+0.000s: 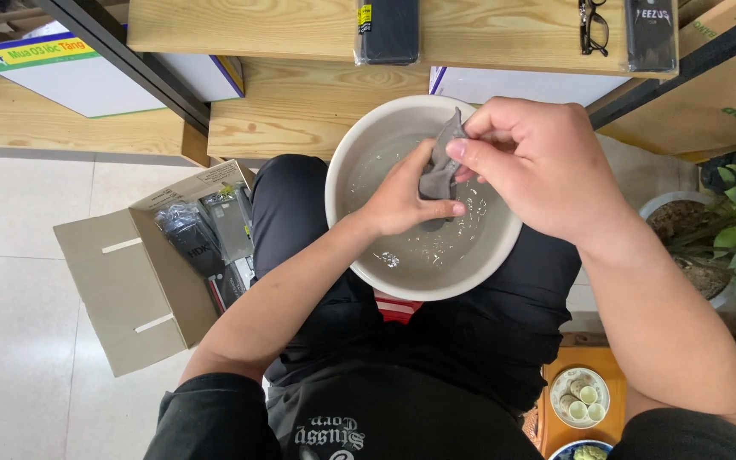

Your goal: Washing a small cloth in a bowl of water, wringing it out, and then folding it neatly on a wooden surface.

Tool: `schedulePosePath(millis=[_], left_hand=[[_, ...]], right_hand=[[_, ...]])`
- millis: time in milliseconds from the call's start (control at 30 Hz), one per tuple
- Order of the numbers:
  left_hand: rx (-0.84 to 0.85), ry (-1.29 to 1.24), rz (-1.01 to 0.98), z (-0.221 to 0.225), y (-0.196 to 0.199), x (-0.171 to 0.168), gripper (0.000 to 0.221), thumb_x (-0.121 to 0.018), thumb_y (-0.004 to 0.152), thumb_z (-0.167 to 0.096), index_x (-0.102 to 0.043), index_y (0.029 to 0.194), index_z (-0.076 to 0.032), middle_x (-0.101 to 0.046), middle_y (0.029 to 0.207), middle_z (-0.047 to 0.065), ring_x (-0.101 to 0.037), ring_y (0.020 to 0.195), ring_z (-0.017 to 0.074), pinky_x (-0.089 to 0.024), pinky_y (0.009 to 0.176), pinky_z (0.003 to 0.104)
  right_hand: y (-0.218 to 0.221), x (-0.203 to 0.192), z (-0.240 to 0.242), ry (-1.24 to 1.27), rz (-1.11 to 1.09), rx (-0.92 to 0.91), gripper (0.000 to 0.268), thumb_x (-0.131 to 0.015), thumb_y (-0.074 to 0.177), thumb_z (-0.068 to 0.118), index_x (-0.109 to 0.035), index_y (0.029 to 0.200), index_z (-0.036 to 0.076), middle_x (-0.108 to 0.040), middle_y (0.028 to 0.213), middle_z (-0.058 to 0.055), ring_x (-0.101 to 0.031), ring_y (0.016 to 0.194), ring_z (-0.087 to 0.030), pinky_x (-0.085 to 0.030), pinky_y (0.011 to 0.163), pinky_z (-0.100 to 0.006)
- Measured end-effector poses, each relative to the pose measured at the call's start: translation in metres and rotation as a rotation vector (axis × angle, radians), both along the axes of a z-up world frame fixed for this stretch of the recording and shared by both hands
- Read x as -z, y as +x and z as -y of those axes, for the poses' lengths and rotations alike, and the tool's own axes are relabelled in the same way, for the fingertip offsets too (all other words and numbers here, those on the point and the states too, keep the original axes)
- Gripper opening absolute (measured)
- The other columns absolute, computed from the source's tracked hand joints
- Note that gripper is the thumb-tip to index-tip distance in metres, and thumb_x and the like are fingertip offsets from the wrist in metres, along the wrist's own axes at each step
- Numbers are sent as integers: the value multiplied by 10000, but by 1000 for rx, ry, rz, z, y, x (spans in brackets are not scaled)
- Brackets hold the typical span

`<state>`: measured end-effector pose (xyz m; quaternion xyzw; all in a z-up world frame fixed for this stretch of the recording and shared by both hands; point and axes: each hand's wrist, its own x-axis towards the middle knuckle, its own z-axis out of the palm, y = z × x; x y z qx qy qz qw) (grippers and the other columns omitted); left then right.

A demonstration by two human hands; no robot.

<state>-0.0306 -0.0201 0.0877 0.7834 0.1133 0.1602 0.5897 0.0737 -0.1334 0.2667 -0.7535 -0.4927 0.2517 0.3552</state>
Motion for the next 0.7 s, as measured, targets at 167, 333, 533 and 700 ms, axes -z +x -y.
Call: schedulePosePath(millis=[167, 333, 533, 700], left_hand=[[18, -14, -73, 4, 1, 7, 261, -649, 792, -158, -575, 1040, -189, -678, 857, -37, -645, 729, 137, -537, 723, 303], [22, -189, -69, -3, 3, 22, 178, -550, 820, -43, -537, 980, -121, -768, 989, -11, -704, 889, 83, -515, 662, 258], [-240, -689, 204, -20, 9, 35, 233, -489, 849, 96, -508, 1026, -55, -683, 813, 174, -692, 747, 227, -557, 661, 326], [-302, -335, 255, -23, 9, 30, 309, -544, 933, 18, -478, 1232, -26, -633, 991, 139, -601, 996, 194, -517, 901, 409]], right_hand=[[5, 1, 8, 264, -17, -5, 130, -669, 985, 30, -620, 873, -15, -678, 769, -109, -724, 742, -166, -561, 655, -237], [26, 16, 22, 558, -100, -5, 75, -612, 1064, -171, -562, 1011, -188, -624, 872, -290, -683, 767, -317, -585, 675, -317], [30, 102, 37, 365, -220, 320, 173, -555, 1031, -128, -526, 880, -49, -628, 807, -195, -712, 680, -252, -568, 530, -259], [15, 202, 25, -43, 5, 403, 101, -659, 833, 233, -654, 826, 132, -688, 645, -14, -717, 715, -211, -541, 654, -366]])
